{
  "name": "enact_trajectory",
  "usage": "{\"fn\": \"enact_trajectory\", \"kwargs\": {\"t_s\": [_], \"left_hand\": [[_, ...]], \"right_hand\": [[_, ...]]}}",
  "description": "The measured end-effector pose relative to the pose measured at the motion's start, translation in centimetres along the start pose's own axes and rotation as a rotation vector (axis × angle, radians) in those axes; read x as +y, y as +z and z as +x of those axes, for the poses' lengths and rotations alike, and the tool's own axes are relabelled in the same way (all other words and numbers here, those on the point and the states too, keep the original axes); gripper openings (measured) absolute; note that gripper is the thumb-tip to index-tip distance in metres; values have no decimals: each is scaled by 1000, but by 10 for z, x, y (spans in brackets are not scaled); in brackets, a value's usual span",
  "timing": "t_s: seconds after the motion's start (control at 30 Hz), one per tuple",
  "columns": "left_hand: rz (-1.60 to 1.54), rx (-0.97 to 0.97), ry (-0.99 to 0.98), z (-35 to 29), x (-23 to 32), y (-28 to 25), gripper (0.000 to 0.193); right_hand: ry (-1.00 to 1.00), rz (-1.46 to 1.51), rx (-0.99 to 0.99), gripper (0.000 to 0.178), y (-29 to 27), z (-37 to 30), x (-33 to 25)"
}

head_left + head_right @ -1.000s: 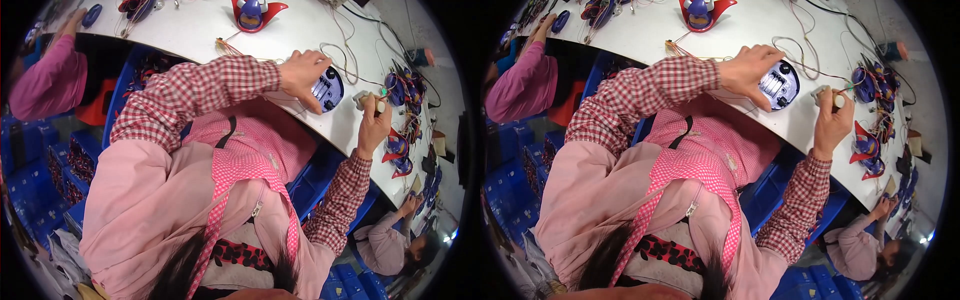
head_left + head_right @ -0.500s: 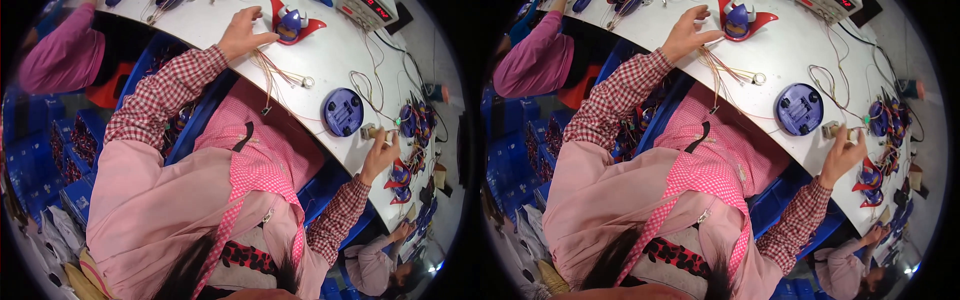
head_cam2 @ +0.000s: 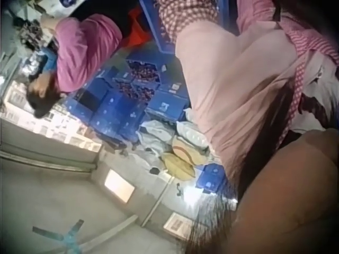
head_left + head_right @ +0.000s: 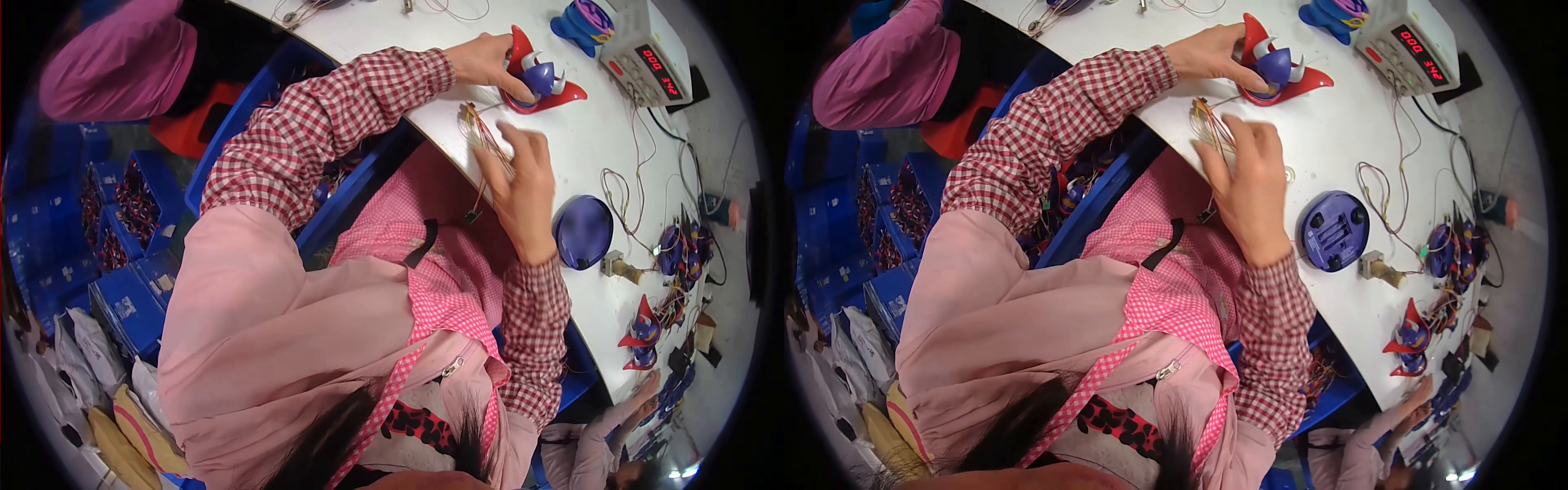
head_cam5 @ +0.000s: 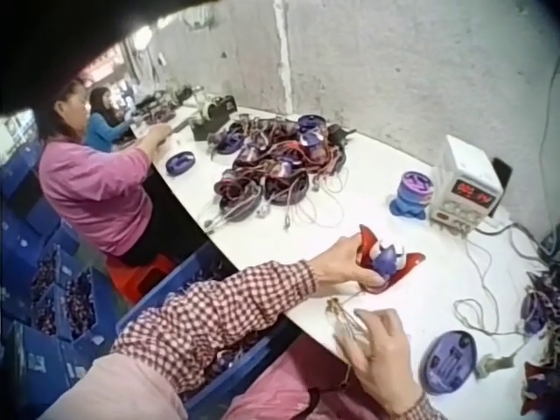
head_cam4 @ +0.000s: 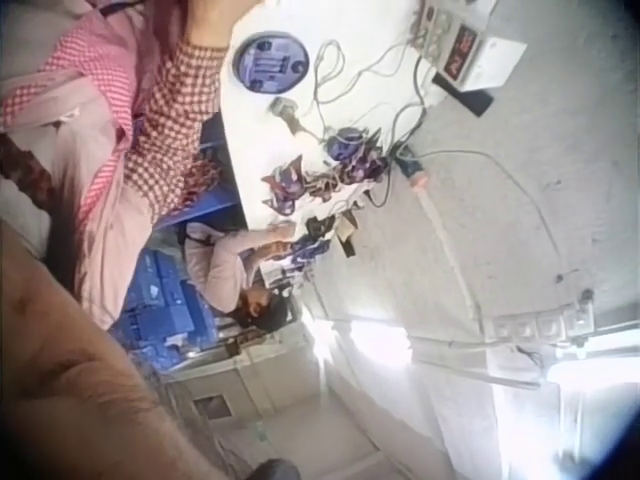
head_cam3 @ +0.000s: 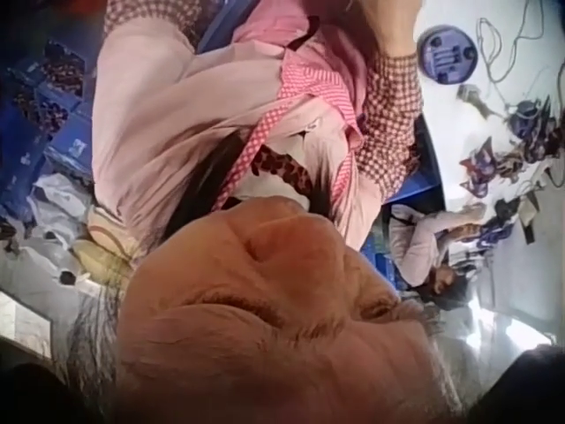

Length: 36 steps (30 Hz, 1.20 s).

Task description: Assembling electronic toy components, including wiring and housing parts.

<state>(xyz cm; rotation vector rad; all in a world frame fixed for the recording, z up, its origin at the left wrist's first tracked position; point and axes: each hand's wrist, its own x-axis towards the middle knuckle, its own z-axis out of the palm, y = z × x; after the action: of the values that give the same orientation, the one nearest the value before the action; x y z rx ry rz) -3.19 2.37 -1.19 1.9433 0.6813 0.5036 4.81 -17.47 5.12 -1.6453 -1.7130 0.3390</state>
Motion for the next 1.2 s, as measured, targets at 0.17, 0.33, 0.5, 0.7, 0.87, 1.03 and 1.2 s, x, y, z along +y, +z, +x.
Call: {"fn": "enact_trajectory", "kwargs": {"t_s": [0.17,0.33,0.5,0.7,0.87,1.03,1.2], "left_hand": [[-3,59,1,0,9,12,74],[-78,166,15,2,10,21,77],[-149,198,48,-3,13,27,77],[-595,222,133,-14,37,30,52],[-901,79,-8,-27,73,16,29],[-373,212,143,-19,77,53,22],[-868,-68,-82,-21,70,53,22]], "right_hand": [[-80,-297,-26,29,43,27,13],[-113,-304,31,22,51,29,28],[43,-15,22,19,34,22,37],[127,197,44,22,17,12,42],[477,581,70,24,-13,4,46],[343,301,152,30,-20,-8,56],[-158,-359,337,43,-36,-35,27]]}}
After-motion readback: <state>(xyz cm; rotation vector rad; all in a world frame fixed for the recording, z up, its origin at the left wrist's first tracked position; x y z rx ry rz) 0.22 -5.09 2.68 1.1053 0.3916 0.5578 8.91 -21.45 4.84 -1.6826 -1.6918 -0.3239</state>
